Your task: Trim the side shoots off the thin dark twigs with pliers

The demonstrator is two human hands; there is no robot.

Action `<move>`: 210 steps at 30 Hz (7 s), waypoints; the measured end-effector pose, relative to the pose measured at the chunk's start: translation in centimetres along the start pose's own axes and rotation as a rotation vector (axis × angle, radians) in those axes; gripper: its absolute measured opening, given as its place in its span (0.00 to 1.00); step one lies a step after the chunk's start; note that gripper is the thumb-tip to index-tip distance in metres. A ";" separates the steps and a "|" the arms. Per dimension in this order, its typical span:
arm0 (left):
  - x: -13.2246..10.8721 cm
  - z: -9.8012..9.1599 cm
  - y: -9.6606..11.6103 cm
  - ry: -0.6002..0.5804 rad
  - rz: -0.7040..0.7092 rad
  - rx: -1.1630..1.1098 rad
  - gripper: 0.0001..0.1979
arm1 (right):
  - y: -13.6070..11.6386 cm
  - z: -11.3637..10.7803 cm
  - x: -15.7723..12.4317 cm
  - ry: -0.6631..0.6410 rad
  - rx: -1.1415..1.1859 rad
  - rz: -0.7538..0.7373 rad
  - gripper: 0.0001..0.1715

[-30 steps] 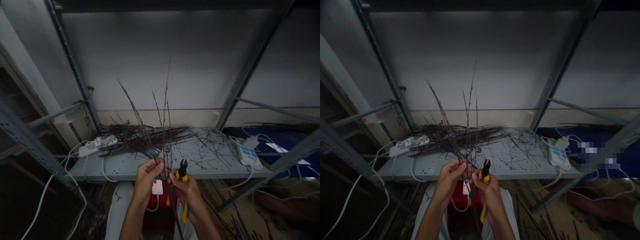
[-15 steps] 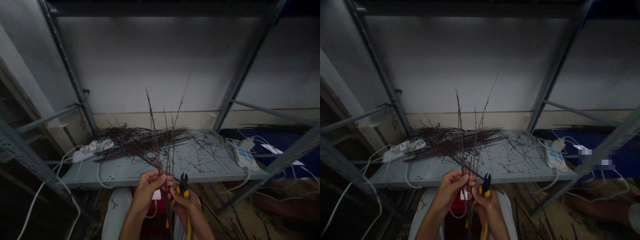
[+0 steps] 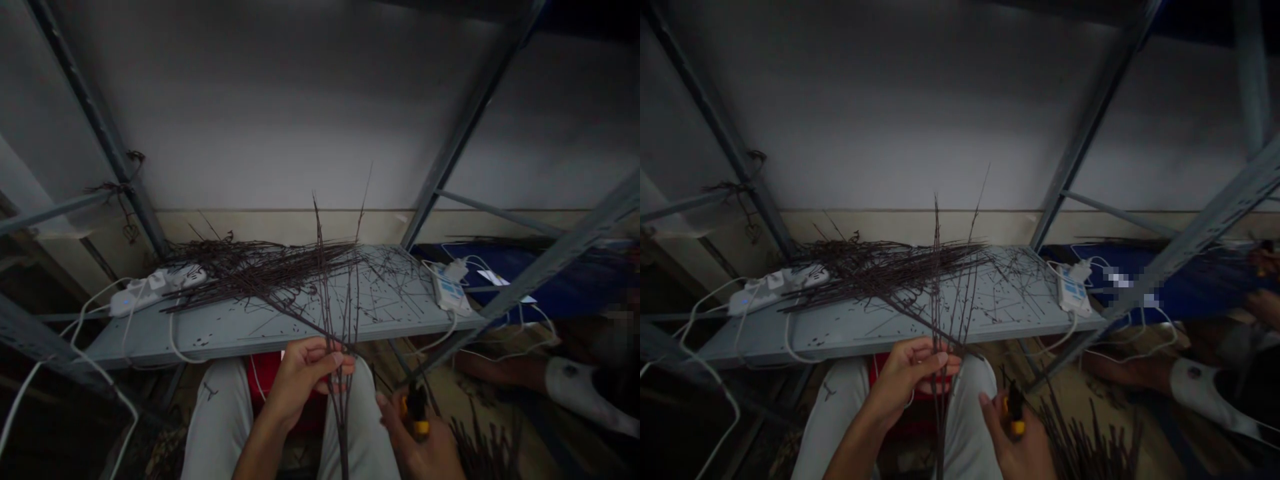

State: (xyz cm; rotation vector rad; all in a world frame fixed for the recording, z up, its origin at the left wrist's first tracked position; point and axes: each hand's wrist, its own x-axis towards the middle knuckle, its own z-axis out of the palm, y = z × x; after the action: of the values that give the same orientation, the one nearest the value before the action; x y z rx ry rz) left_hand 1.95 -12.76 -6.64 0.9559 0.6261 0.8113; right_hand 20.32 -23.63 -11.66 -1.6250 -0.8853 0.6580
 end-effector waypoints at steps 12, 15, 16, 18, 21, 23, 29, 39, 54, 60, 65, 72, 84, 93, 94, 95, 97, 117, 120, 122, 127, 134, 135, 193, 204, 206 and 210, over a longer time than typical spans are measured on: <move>-2.7 1.7 2.3 -0.072 0.048 0.015 0.17 | -11.7 -1.1 7.9 -0.155 -1.245 -1.130 0.14; -3.1 1.7 2.5 -0.076 0.058 0.005 0.17 | -11.9 -0.5 8.0 -0.196 -1.263 -1.160 0.13; -3.2 1.7 2.5 -0.072 0.064 -0.002 0.16 | -11.8 -0.4 8.0 -0.204 -1.252 -1.160 0.13; -3.2 1.6 2.6 -0.062 0.079 -0.013 0.16 | -11.7 -0.4 8.1 -0.197 -1.213 -1.156 0.13; -3.1 1.4 2.8 -0.059 0.090 -0.016 0.16 | -11.8 -0.6 8.3 -0.170 -1.164 -1.161 0.14; -3.1 1.2 2.9 -0.066 0.091 -0.027 0.17 | -12.0 -0.7 8.3 -0.161 -1.153 -1.172 0.15; -3.2 1.1 3.0 -0.086 0.086 -0.052 0.17 | -12.9 -0.3 8.1 -0.167 -1.213 -1.240 0.11; -3.2 1.0 2.9 -0.060 0.128 -0.076 0.17 | -13.3 0.8 8.3 -0.145 -1.176 -1.416 0.09; -1.9 0.3 2.0 0.024 0.217 -0.027 0.16 | -13.4 3.5 4.8 -0.257 -0.322 -0.355 0.23; -2.1 1.0 2.1 -0.041 0.204 -0.025 0.14 | -15.6 4.5 5.2 -0.321 -0.133 -0.319 0.20; -2.0 1.1 2.0 -0.067 0.228 -0.059 0.15 | -15.8 4.9 5.4 -0.363 -0.083 -0.260 0.22; -0.3 1.5 0.9 0.136 0.240 -0.101 0.19 | -14.7 5.0 5.4 -0.371 -0.085 -0.274 0.21; -0.2 1.6 1.2 0.249 0.281 -0.184 0.15 | -13.3 4.2 5.1 -0.408 -0.270 -0.307 0.13; 0.4 0.1 1.2 0.281 0.345 -0.231 0.10 | -12.0 5.9 5.1 -0.458 -0.254 -0.325 0.13; 0.5 -0.2 1.2 0.288 0.341 -0.225 0.10 | -11.9 6.0 5.1 -0.459 -0.254 -0.326 0.13; 0.5 -0.4 1.2 0.292 0.339 -0.222 0.11 | -11.9 6.1 5.1 -0.464 -0.255 -0.328 0.14; 0.6 -0.7 1.1 0.301 0.335 -0.232 0.13 | -11.7 6.0 5.3 -0.471 -0.273 -0.340 0.15; -0.4 0.3 2.0 0.222 0.320 -0.299 0.21 | -14.0 3.6 12.0 -0.238 -1.146 -1.373 0.16; -0.4 0.1 2.1 0.195 0.304 -0.325 0.24 | -14.0 3.9 12.5 -0.236 -1.139 -1.415 0.18; -0.4 -0.1 2.1 0.171 0.297 -0.336 0.24 | -14.1 3.9 12.7 -0.230 -1.135 -1.437 0.18; -0.6 -0.3 2.3 0.128 0.283 -0.360 0.24 | -14.3 3.7 12.9 -0.199 -1.127 -1.532 0.17; -1.0 0.7 2.7 0.087 0.225 -0.418 0.26 | -14.0 3.6 13.4 -0.181 -1.026 -1.655 0.09; -1.0 0.8 2.7 0.093 0.222 -0.426 0.27 | -13.9 3.6 13.5 -0.183 -1.020 -1.658 0.09; 1.8 1.9 4.1 0.213 0.449 -0.290 0.14 | -18.3 6.9 8.6 -0.378 -0.127 -0.426 0.23; 2.0 2.2 4.1 0.262 0.384 -0.324 0.22 | -19.5 5.9 8.8 -0.417 -0.144 -0.460 0.19; 1.9 2.4 4.2 0.260 0.383 -0.321 0.21 | -19.5 5.9 8.8 -0.412 -0.129 -0.457 0.20; 1.5 2.5 4.5 0.267 0.371 -0.325 0.21 | -20.0 5.7 8.7 -0.372 -0.129 -0.481 0.20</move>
State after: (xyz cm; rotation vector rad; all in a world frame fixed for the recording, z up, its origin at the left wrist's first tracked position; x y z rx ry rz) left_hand 3.33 -11.15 -1.70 0.6769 0.5291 1.3433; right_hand 16.57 -11.26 6.81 -1.3421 -1.5573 0.5754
